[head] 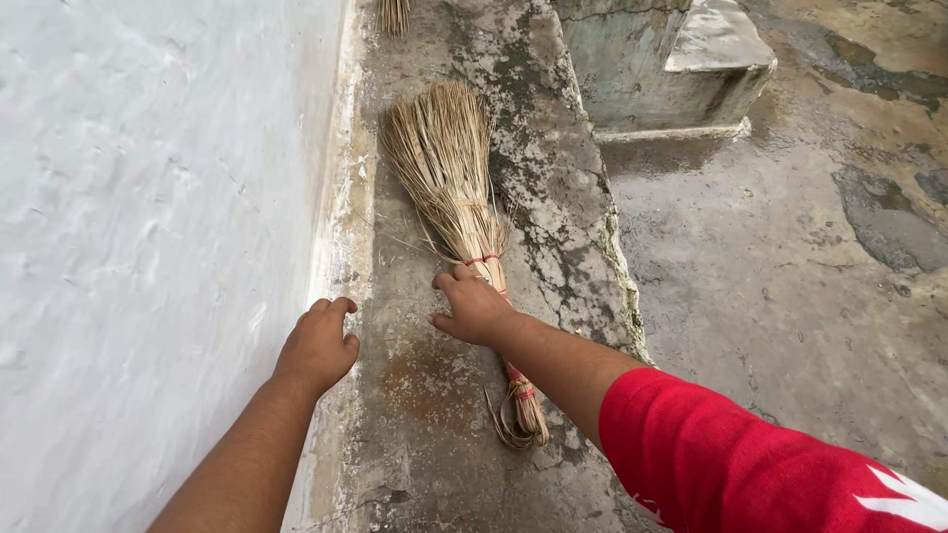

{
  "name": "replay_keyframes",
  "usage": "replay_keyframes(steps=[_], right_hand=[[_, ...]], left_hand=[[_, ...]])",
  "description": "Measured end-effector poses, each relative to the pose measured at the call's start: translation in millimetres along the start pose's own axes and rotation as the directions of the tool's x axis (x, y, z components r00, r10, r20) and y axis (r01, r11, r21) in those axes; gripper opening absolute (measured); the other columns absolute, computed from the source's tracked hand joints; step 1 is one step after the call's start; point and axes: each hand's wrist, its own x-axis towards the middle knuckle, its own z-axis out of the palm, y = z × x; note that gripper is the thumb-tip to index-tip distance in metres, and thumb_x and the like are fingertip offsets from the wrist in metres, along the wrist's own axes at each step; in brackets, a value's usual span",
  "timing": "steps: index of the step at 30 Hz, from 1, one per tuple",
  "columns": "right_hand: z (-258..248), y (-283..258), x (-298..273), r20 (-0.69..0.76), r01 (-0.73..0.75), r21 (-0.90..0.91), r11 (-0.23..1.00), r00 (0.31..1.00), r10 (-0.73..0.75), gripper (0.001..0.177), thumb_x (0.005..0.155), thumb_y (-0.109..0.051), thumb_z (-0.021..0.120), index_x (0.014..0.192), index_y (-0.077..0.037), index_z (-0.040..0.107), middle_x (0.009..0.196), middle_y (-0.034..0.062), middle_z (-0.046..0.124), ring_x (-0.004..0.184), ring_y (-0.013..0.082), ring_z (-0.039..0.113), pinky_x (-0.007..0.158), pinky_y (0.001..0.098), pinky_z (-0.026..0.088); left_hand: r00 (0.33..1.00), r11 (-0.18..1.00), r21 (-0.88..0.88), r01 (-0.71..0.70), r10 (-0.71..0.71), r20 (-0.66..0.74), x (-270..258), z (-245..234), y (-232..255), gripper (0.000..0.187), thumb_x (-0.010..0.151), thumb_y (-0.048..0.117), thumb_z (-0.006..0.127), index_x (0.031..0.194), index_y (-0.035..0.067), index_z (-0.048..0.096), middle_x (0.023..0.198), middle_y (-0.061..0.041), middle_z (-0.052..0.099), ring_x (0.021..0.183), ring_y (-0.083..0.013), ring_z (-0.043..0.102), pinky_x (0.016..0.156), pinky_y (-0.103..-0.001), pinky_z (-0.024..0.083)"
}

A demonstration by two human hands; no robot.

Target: The person picks up a broom and uses it to sweep dust and debris from a window sill and the surrounding metal grate.

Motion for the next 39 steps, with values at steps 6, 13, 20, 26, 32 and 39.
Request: replay_keyframes(steps=[6, 13, 20, 26, 32, 39], right_hand=[[71, 24, -7, 0.049, -0.079, 0.161, 0.984, 0.996, 0.072, 0.069, 0.081, -0.041, 0.08, 0.134, -0.007, 0.052, 0.128, 0.0193, 0.054, 0.117, 0.0355, 0.061, 0.104, 0.0426, 0.05], [58, 20, -26, -0.338, -0.074, -0.062, 0.995, 0.94, 0.049, 0.034, 0.097, -0.029, 0.071, 0.124, -0.011, 0.061, 0.128, 0.0145, 0.055, 0.123, 0.0283, 0.055, 0.104, 0.0422, 0.047], [50, 54, -16, -0.336, -0.484, -0.077, 0.872, 0.836, 0.434, 0.06, 0.078, -0.028, 0.084, 0.124, -0.001, 0.057, 0.128, 0.0164, 0.055, 0.126, 0.0335, 0.049, 0.105, 0.0461, 0.044], [26, 67, -26, -0.046, -0.711, 0.089, 0.697, 0.696, 0.716, 0.069, 0.077, -0.041, 0.086, 0.129, -0.003, 0.061, 0.126, 0.0144, 0.062, 0.119, 0.0287, 0.062, 0.102, 0.0404, 0.053], [7, 77, -20, 0.09, -0.751, 0.175, 0.637, 0.656, 0.749, 0.09, 0.084, -0.061, 0.07, 0.15, -0.01, 0.036, 0.114, 0.0142, 0.072, 0.105, 0.0262, 0.072, 0.093, 0.0402, 0.06], [35, 134, 2, -0.063, -0.606, 0.084, 0.791, 0.789, 0.611, 0.092, 0.077, -0.058, 0.078, 0.147, -0.01, 0.043, 0.118, 0.0141, 0.07, 0.109, 0.0288, 0.07, 0.095, 0.0424, 0.058]], left_hand=[[0.996, 0.993, -0.118, -0.012, 0.001, -0.088, 0, 71, -5, 0.043, 0.09, 0.011, 0.062, 0.133, 0.012, 0.06, 0.135, -0.01, 0.059, 0.13, -0.0276, 0.057, 0.112, -0.04, 0.046], [1.0, 1.0, -0.023, -0.019, 0.019, -0.011, 0, 74, 23, 0.058, 0.088, 0.01, 0.066, 0.144, 0.011, 0.049, 0.149, -0.007, 0.045, 0.135, -0.0262, 0.049, 0.115, -0.04, 0.04], [0.998, 0.983, -0.18, -0.021, 0.01, -0.062, 4, 74, 33, 0.053, 0.088, 0.011, 0.066, 0.14, 0.014, 0.054, 0.144, -0.009, 0.05, 0.134, -0.0266, 0.053, 0.114, -0.039, 0.042], [0.988, 0.965, -0.256, -0.057, 0.017, -0.156, 11, 70, 36, 0.047, 0.088, 0.012, 0.066, 0.134, 0.014, 0.059, 0.136, -0.011, 0.054, 0.126, -0.0277, 0.057, 0.109, -0.041, 0.046], [0.988, 0.953, -0.295, -0.072, 0.029, -0.149, 12, 79, 62, 0.044, 0.089, 0.011, 0.065, 0.132, 0.015, 0.06, 0.134, -0.009, 0.055, 0.121, -0.0239, 0.06, 0.108, -0.039, 0.047], [0.986, 0.937, -0.337, -0.092, 0.038, -0.163, 16, 74, 68, 0.043, 0.09, 0.009, 0.063, 0.132, 0.014, 0.059, 0.131, -0.006, 0.056, 0.116, -0.0193, 0.062, 0.104, -0.036, 0.05]])
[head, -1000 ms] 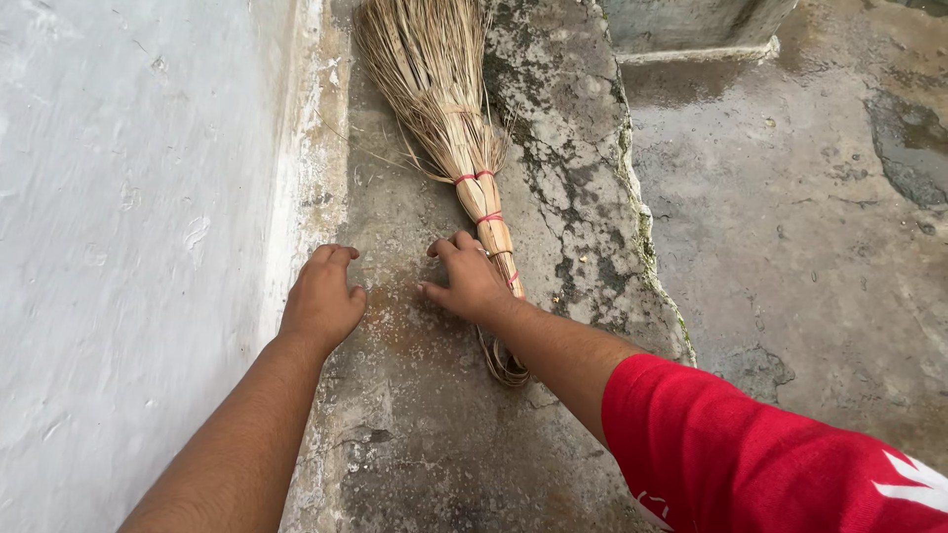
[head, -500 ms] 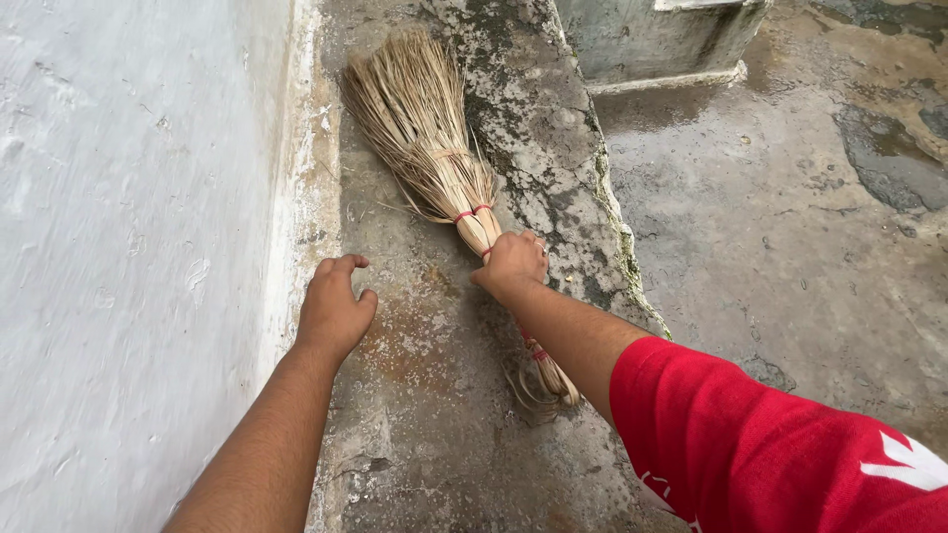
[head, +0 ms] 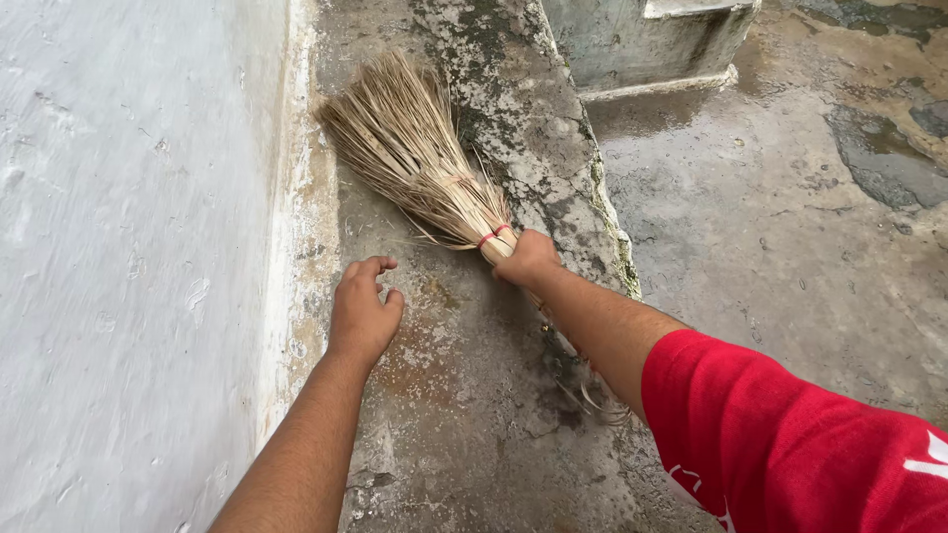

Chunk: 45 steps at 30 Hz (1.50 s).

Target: The person picks up a broom and uses it to sweep dust and debris from a window sill and the surrounding metal grate.

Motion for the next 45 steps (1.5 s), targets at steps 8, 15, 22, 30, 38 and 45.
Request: replay_keyframes(steps=[8, 15, 22, 30, 38, 45], right_hand=[[-21, -22, -14, -0.001, 0.029, 0.109, 0.994, 1.0, -0.029, 0.096, 0.074, -0.061, 0.079, 0.145, -0.008, 0.043, 0.118, 0.0163, 0.07, 0.111, 0.0317, 0.07, 0.098, 0.0435, 0.056], [-68, -39, -52, 0.121, -0.111, -0.049, 0.993, 0.986, 0.116, 0.091, 0.074, -0.056, 0.076, 0.143, -0.011, 0.038, 0.109, 0.0111, 0.072, 0.102, 0.0226, 0.075, 0.089, 0.0386, 0.065], [-215, -82, -140, 0.09, 0.012, -0.111, 0.994, 0.996, -0.002, 0.067, 0.077, -0.047, 0.08, 0.126, -0.011, 0.054, 0.105, 0.0119, 0.072, 0.1, 0.0279, 0.073, 0.092, 0.0414, 0.059], [-513, -129, -254, -0.114, 0.141, 0.078, 0.987, 0.985, -0.131, 0.065, 0.066, -0.038, 0.083, 0.118, -0.008, 0.058, 0.101, 0.0125, 0.074, 0.1, 0.033, 0.071, 0.092, 0.0471, 0.057], [-921, -191, -379, -0.34, 0.612, 0.014, 0.79, 0.746, -0.572, 0.065, 0.061, -0.034, 0.084, 0.113, -0.003, 0.06, 0.093, 0.0169, 0.075, 0.089, 0.0348, 0.074, 0.083, 0.0427, 0.058], [-1164, -281, -515, -0.366, 0.738, -0.389, 0.551, 0.425, -0.828, 0.068, 0.061, -0.029, 0.084, 0.118, 0.0, 0.059, 0.088, 0.0195, 0.073, 0.085, 0.0381, 0.072, 0.079, 0.0462, 0.057]], left_hand=[[0.997, 0.998, 0.021, -0.064, 0.064, -0.04, 29, -13, -7, 0.041, 0.089, 0.008, 0.063, 0.13, 0.014, 0.061, 0.129, -0.008, 0.058, 0.112, -0.0208, 0.064, 0.101, -0.037, 0.052], [0.989, 0.975, 0.168, -0.147, 0.142, 0.04, 36, -25, 3, 0.042, 0.085, 0.007, 0.066, 0.126, 0.016, 0.063, 0.129, -0.009, 0.056, 0.12, -0.0269, 0.059, 0.104, -0.041, 0.048], [0.987, 0.958, 0.249, -0.146, 0.125, 0.101, 17, -169, 115, 0.04, 0.086, 0.006, 0.064, 0.125, 0.014, 0.063, 0.125, -0.01, 0.059, 0.117, -0.0283, 0.06, 0.103, -0.041, 0.049], [0.903, 0.863, 0.291, -0.413, 0.429, 0.008, -8, -401, 383, 0.024, 0.088, 0.001, 0.062, 0.11, 0.008, 0.069, 0.109, -0.011, 0.063, 0.106, -0.0267, 0.064, 0.096, -0.04, 0.052], [0.687, 0.686, 0.346, -0.64, 0.712, -0.143, -86, -683, 712, 0.023, 0.087, 0.001, 0.061, 0.109, 0.008, 0.068, 0.106, -0.008, 0.064, 0.101, -0.0246, 0.067, 0.094, -0.041, 0.054], [0.451, 0.554, 0.632, -0.542, 0.826, -0.337, -191, -874, 856, 0.013, 0.091, 0.008, 0.064, 0.103, 0.007, 0.07, 0.097, -0.009, 0.066, 0.099, -0.0247, 0.066, 0.09, -0.042, 0.055]])
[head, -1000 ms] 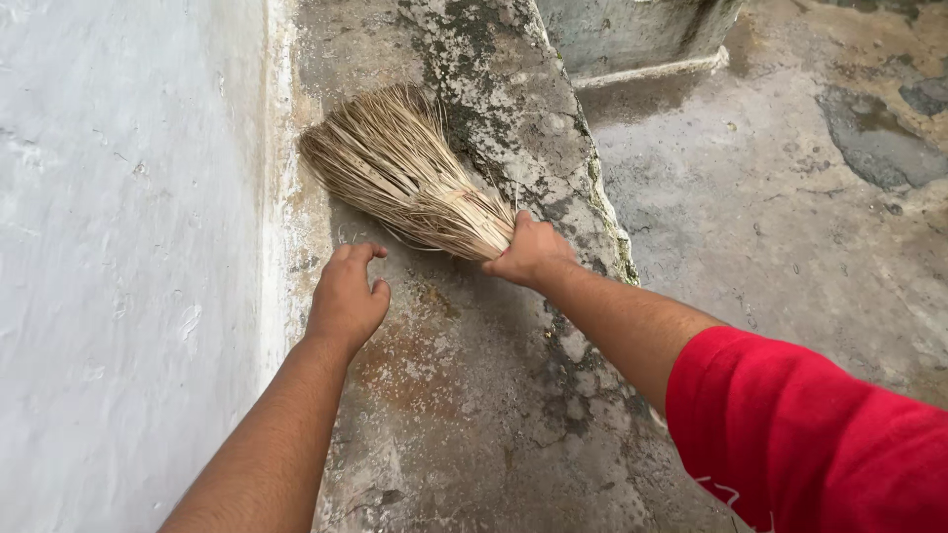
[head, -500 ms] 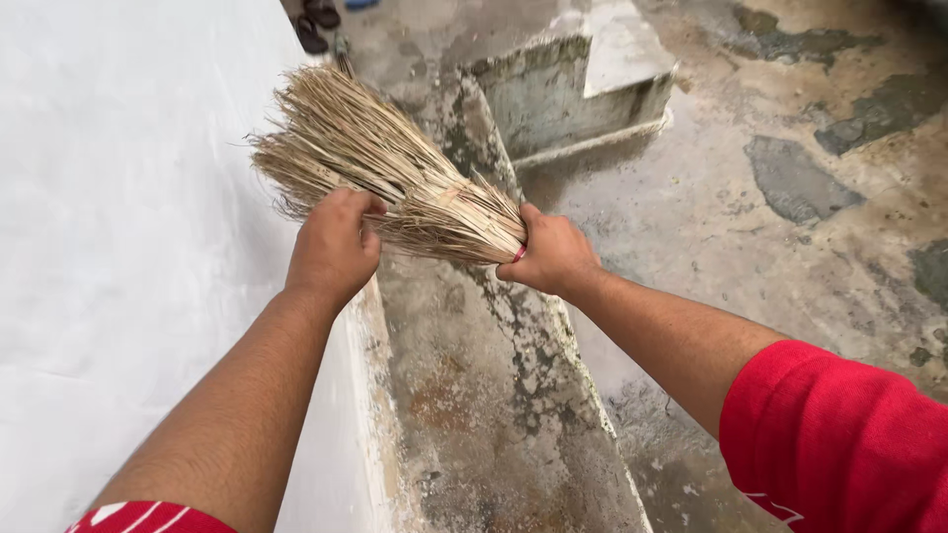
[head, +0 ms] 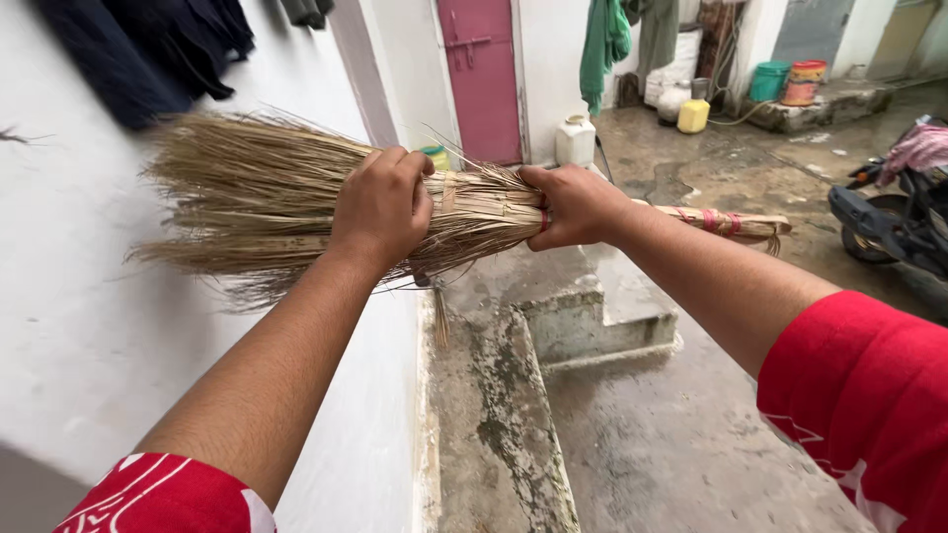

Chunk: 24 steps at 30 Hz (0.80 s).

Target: The person picks up a broom and uses it to sweep dust and debris from a window sill and the surrounding metal grate.

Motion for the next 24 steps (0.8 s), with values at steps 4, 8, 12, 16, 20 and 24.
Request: replay_keyframes(steps=[4, 8, 12, 16, 20, 24], right_hand=[[-58, -48, 57, -0.078, 0.235, -0.005, 0.972, 0.969, -0.235, 0.072, 0.058, -0.029, 0.086, 0.118, 0.002, 0.059, 0.088, 0.0197, 0.073, 0.083, 0.0394, 0.071, 0.077, 0.0473, 0.056], [-90, -100, 100, -0.058, 0.3, 0.073, 0.951, 0.953, -0.296, 0.077, 0.058, -0.028, 0.085, 0.125, -0.001, 0.058, 0.084, 0.0156, 0.074, 0.079, 0.0346, 0.074, 0.076, 0.0443, 0.059], [-120, -140, 127, -0.05, 0.404, -0.098, 0.909, 0.911, -0.41, 0.077, 0.06, -0.029, 0.087, 0.128, -0.006, 0.059, 0.084, 0.0156, 0.075, 0.08, 0.0354, 0.073, 0.077, 0.0452, 0.059], [-157, -170, 136, 0.021, 0.398, -0.179, 0.9, 0.916, -0.401, 0.076, 0.064, -0.031, 0.085, 0.131, -0.009, 0.057, 0.082, 0.0128, 0.077, 0.077, 0.0319, 0.075, 0.076, 0.0438, 0.06], [-195, -186, 127, 0.038, 0.411, -0.303, 0.86, 0.907, -0.42, 0.059, 0.066, -0.034, 0.085, 0.116, -0.011, 0.064, 0.082, 0.0089, 0.077, 0.077, 0.0293, 0.075, 0.074, 0.043, 0.061], [-230, -200, 102, 0.038, 0.395, -0.375, 0.839, 0.91, -0.412, 0.055, 0.068, -0.036, 0.084, 0.114, -0.012, 0.065, 0.08, 0.0091, 0.076, 0.075, 0.03, 0.075, 0.071, 0.0442, 0.061]], left_hand=[[0.994, 0.991, 0.123, -0.044, 0.056, -0.096, 17, -94, -23, 0.011, 0.089, 0.01, 0.065, 0.098, 0.006, 0.069, 0.096, -0.009, 0.066, 0.098, -0.0258, 0.066, 0.089, -0.042, 0.055], [0.994, 0.953, 0.284, 0.104, -0.094, -0.048, 8, -174, -41, 0.008, 0.093, 0.01, 0.062, 0.09, 0.008, 0.07, 0.092, -0.009, 0.065, 0.093, -0.0232, 0.066, 0.087, -0.042, 0.055], [0.992, 0.934, 0.337, 0.116, -0.124, 0.0, -10, -246, -56, 0.009, 0.092, 0.009, 0.062, 0.088, 0.007, 0.069, 0.09, -0.009, 0.066, 0.094, -0.0245, 0.066, 0.088, -0.042, 0.055], [0.987, 0.885, 0.439, 0.155, -0.155, -0.035, -25, -302, -58, 0.009, 0.092, 0.01, 0.06, 0.09, 0.007, 0.069, 0.089, -0.009, 0.066, 0.094, -0.0251, 0.067, 0.087, -0.042, 0.056], [0.972, 0.831, 0.514, 0.214, -0.232, -0.031, -28, -333, -55, 0.017, 0.092, 0.015, 0.061, 0.105, 0.009, 0.068, 0.102, -0.009, 0.066, 0.102, -0.0257, 0.065, 0.092, -0.044, 0.053], [0.962, 0.799, 0.55, 0.244, -0.272, -0.031, -17, -349, -49, 0.029, 0.094, 0.025, 0.061, 0.119, 0.012, 0.065, 0.115, -0.009, 0.063, 0.112, -0.025, 0.061, 0.097, -0.047, 0.049]])
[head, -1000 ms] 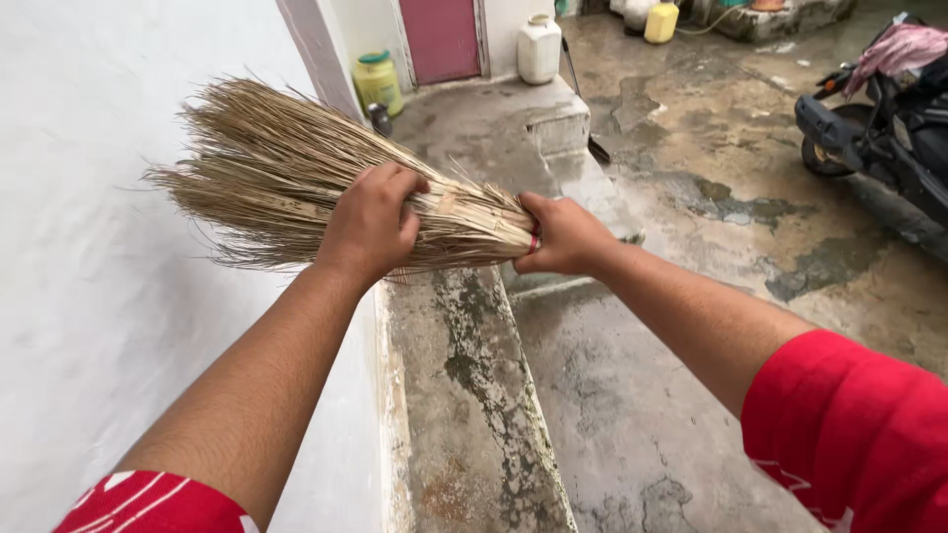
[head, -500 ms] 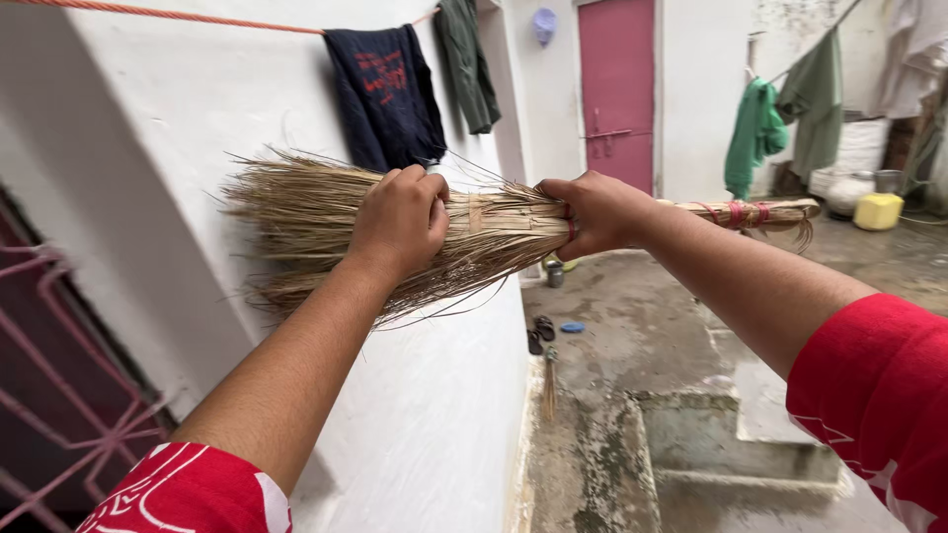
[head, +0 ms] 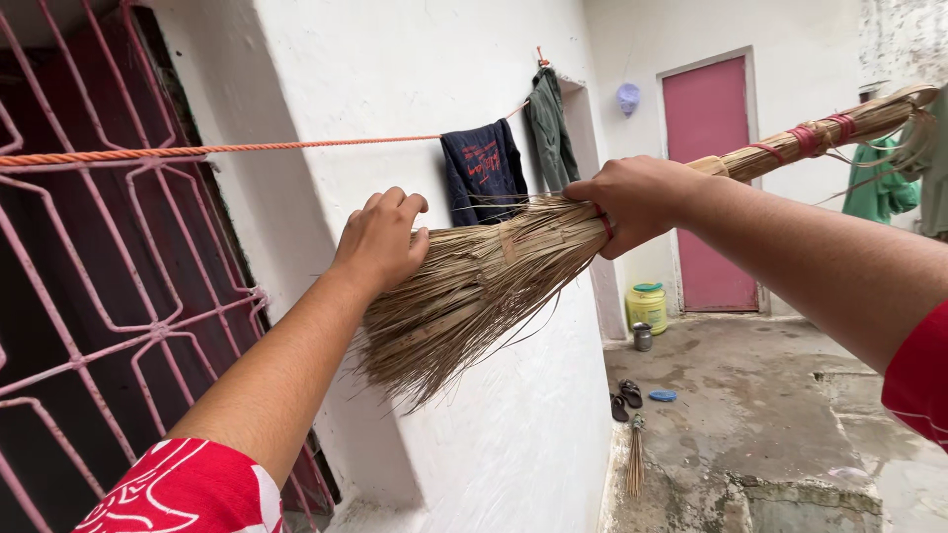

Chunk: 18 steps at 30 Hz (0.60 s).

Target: The person picks up a broom and uses it to sweep dust and debris from a window sill and the surrounding metal grate.

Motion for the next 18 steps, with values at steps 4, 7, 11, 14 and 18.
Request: replay_keyframes(steps=[4, 7, 11, 14, 18], right_hand=[[-40, -15, -5, -0.026, 0.007, -0.056, 0.998, 1.0, -0.008, 0.058, 0.066, -0.037, 0.085, 0.113, -0.011, 0.064, 0.078, 0.0104, 0.075, 0.073, 0.0305, 0.074, 0.069, 0.0437, 0.061], [-68, -26, 1, -0.117, 0.09, -0.018, 0.996, 0.989, -0.091, 0.056, 0.067, -0.039, 0.083, 0.114, -0.011, 0.068, 0.077, 0.0099, 0.076, 0.072, 0.031, 0.073, 0.069, 0.0449, 0.06], [-94, -48, 24, -0.159, 0.173, -0.028, 0.984, 0.972, -0.176, 0.081, 0.063, -0.039, 0.086, 0.134, -0.009, 0.06, 0.08, 0.0118, 0.077, 0.069, 0.0283, 0.076, 0.067, 0.0406, 0.062], [-106, -69, 53, -0.201, 0.215, 0.014, 0.976, 0.957, -0.208, 0.084, 0.062, -0.04, 0.088, 0.134, -0.007, 0.059, 0.081, 0.0124, 0.077, 0.07, 0.0278, 0.076, 0.067, 0.0394, 0.063], [-102, -125, 102, -0.292, 0.311, 0.143, 0.94, 0.92, -0.26, 0.076, 0.065, -0.041, 0.085, 0.129, -0.008, 0.064, 0.084, 0.0099, 0.078, 0.074, 0.0282, 0.076, 0.069, 0.0392, 0.062]], left_hand=[[0.999, 1.0, -0.026, -0.007, 0.006, -0.048, 10, -26, 8, 0.03, 0.093, 0.028, 0.062, 0.12, 0.013, 0.066, 0.114, -0.009, 0.063, 0.114, -0.0267, 0.06, 0.096, -0.049, 0.048], [0.999, 0.999, -0.018, 0.039, -0.039, -0.01, 12, -54, 9, 0.031, 0.095, 0.031, 0.06, 0.121, 0.014, 0.065, 0.112, -0.009, 0.064, 0.113, -0.0259, 0.061, 0.1, -0.048, 0.047], [0.99, 0.991, -0.013, 0.132, -0.131, 0.056, -6, -87, -5, 0.029, 0.099, 0.035, 0.054, 0.114, 0.014, 0.068, 0.112, -0.008, 0.066, 0.114, -0.0252, 0.062, 0.102, -0.048, 0.047], [0.989, 0.988, -0.05, 0.149, -0.148, 0.025, -14, -109, -30, 0.032, 0.101, 0.034, 0.05, 0.113, 0.01, 0.068, 0.113, -0.01, 0.067, 0.111, -0.0285, 0.064, 0.099, -0.047, 0.049], [0.982, 0.983, -0.03, 0.182, -0.183, -0.045, -30, -136, -82, 0.038, 0.107, 0.031, 0.044, 0.115, 0.002, 0.067, 0.115, -0.018, 0.067, 0.11, -0.0354, 0.065, 0.097, -0.048, 0.051]])
